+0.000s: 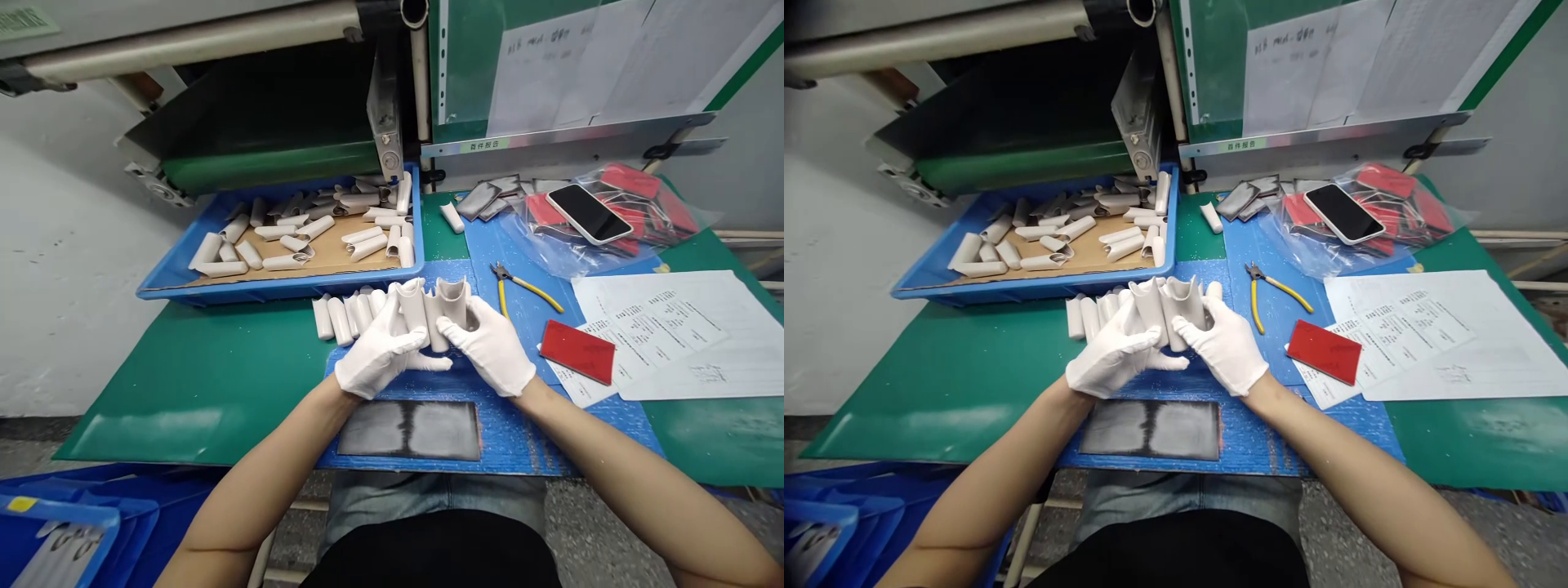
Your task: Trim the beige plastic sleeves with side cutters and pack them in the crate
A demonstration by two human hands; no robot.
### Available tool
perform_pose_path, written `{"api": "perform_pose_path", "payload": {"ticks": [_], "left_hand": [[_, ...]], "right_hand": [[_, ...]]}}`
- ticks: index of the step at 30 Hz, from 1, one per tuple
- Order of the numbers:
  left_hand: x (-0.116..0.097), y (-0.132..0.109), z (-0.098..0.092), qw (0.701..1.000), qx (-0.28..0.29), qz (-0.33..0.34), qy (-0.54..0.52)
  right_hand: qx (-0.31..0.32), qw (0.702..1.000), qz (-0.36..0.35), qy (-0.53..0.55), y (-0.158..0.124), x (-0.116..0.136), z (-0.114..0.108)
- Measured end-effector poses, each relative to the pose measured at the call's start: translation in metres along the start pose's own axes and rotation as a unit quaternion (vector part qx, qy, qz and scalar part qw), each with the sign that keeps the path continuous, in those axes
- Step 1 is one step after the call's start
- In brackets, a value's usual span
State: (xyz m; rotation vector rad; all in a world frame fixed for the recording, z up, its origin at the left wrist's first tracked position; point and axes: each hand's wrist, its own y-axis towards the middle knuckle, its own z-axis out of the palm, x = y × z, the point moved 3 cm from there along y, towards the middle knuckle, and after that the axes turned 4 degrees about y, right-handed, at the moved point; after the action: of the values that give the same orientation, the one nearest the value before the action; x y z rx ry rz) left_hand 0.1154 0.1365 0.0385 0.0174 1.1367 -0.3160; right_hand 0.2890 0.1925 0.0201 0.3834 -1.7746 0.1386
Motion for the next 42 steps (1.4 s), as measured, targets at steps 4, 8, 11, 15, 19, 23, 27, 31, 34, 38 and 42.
{"api": "perform_pose_path", "payload": {"ticks": [4, 8, 11, 15, 19, 23, 27, 31, 34, 38, 42], "left_hand": [[0.001, 0.001, -0.003, 1.000, -0.009, -0.009, -0.017], [-0.001, 0.002, -0.006, 0.999, -0.024, -0.007, -0.020], [-0.003, 0.002, -0.007, 0.999, -0.017, 0.003, -0.030], [-0.002, 0.004, -0.008, 0.999, -0.016, 0.002, -0.045], [-0.002, 0.005, -0.007, 0.997, -0.032, -0.028, -0.060], [-0.004, 0.006, -0.005, 0.994, -0.057, -0.042, -0.082], [-0.004, 0.006, -0.005, 0.993, -0.048, -0.054, -0.093], [-0.003, 0.006, -0.004, 0.989, -0.034, -0.077, -0.121], [-0.004, 0.007, -0.003, 0.986, -0.016, -0.093, -0.139], [-0.005, 0.007, -0.004, 0.985, -0.015, -0.096, -0.143], [-0.007, 0.005, -0.003, 0.987, -0.031, -0.081, -0.136]], "right_hand": [[-0.024, 0.992, -0.069, -0.105, 0.002, 0.008, -0.004], [-0.003, 0.997, -0.038, -0.073, 0.005, 0.010, -0.008], [0.026, 0.999, 0.022, 0.019, 0.006, 0.009, -0.011], [0.084, 0.988, 0.068, 0.110, 0.007, 0.007, -0.009], [0.078, 0.990, 0.079, 0.090, 0.007, 0.001, -0.010], [0.100, 0.984, 0.091, 0.113, 0.007, -0.001, -0.011], [0.102, 0.979, 0.110, 0.135, 0.007, -0.002, -0.012], [0.098, 0.978, 0.113, 0.146, 0.008, -0.007, -0.011], [0.090, 0.978, 0.111, 0.149, 0.009, -0.011, -0.009], [0.076, 0.978, 0.113, 0.158, 0.009, -0.013, -0.007], [0.077, 0.979, 0.103, 0.155, 0.009, -0.013, -0.008]]}}
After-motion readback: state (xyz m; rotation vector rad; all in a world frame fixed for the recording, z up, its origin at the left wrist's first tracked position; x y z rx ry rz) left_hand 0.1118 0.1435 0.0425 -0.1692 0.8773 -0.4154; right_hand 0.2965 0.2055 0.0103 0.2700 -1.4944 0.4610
